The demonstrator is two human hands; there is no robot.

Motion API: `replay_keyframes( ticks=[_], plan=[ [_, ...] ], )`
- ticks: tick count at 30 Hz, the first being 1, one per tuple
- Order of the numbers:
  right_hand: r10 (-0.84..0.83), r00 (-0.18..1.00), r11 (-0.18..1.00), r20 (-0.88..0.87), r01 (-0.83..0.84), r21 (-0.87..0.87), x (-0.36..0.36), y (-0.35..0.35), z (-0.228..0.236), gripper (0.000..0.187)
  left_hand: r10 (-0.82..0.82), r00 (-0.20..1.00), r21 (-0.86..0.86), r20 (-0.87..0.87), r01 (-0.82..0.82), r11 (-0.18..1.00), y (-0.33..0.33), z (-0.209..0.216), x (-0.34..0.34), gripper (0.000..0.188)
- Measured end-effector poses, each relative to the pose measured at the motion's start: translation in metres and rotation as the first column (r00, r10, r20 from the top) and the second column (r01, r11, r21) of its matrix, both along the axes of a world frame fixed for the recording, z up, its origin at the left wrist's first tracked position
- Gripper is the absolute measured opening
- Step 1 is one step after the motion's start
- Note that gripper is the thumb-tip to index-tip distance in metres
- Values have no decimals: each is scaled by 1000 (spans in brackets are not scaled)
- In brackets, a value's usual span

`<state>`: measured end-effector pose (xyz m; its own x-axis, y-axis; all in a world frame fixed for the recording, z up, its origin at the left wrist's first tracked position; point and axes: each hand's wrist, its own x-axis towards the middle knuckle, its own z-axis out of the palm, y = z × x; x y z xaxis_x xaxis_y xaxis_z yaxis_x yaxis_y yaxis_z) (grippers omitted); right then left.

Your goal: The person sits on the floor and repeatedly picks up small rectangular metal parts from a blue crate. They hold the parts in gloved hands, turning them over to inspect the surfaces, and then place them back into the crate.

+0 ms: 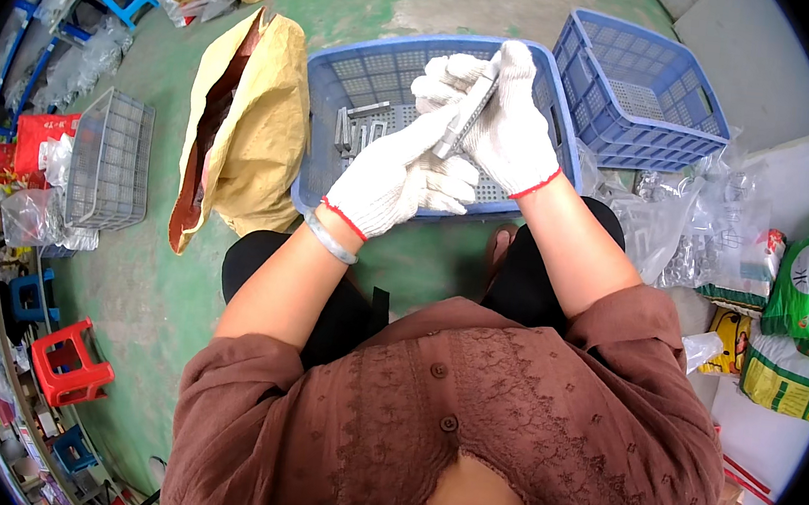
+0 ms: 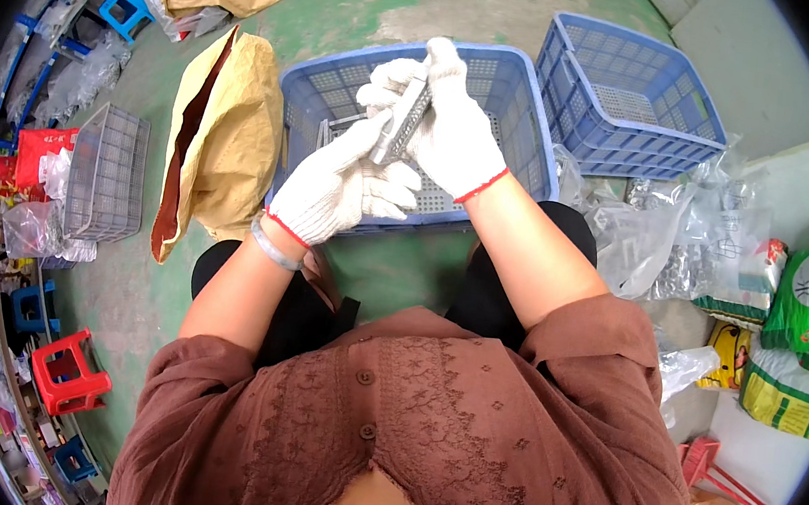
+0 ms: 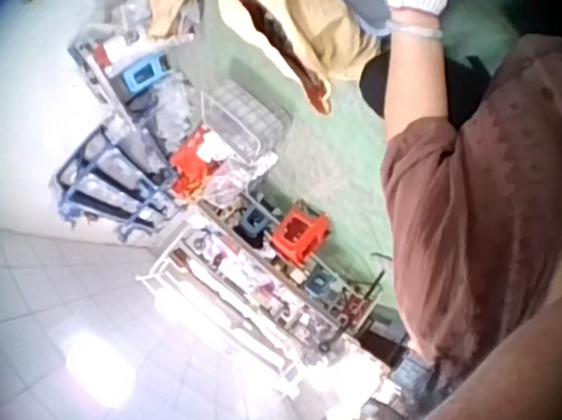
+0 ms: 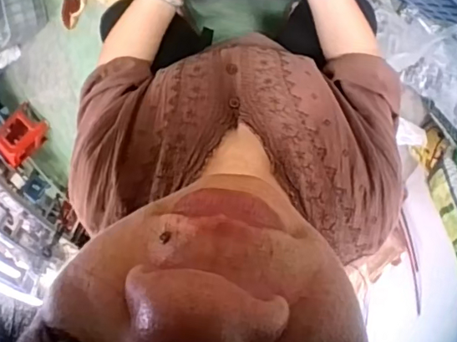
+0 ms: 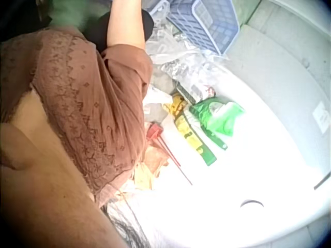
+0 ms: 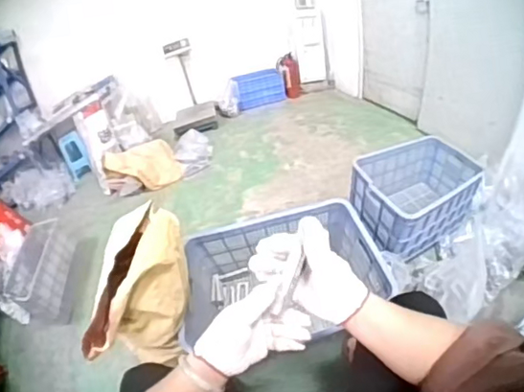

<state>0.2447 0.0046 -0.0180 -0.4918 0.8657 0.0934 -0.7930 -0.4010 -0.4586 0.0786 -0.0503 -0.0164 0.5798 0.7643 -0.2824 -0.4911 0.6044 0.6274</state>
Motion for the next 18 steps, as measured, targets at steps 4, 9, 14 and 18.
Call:
replay_keyframes(
  ticks=[4,9,14,18],
  plan=[
    [-3,999,997,-39,0,-73,2,4,4,61,73,997,-84,26,-71,994,4,-3,-4,54],
    [-113,984,991,139,121,-53,0,5,2,49,154,988,-28,-10,-154,988,8,-4,-9,57],
    [-101,992,986,71,109,-122,7,5,4,44,256,963,4,-88,-256,967,13,1,-20,57],
    [-90,990,993,107,97,-66,9,0,3,45,393,898,119,-199,-376,919,13,14,-20,57]
  ],
)
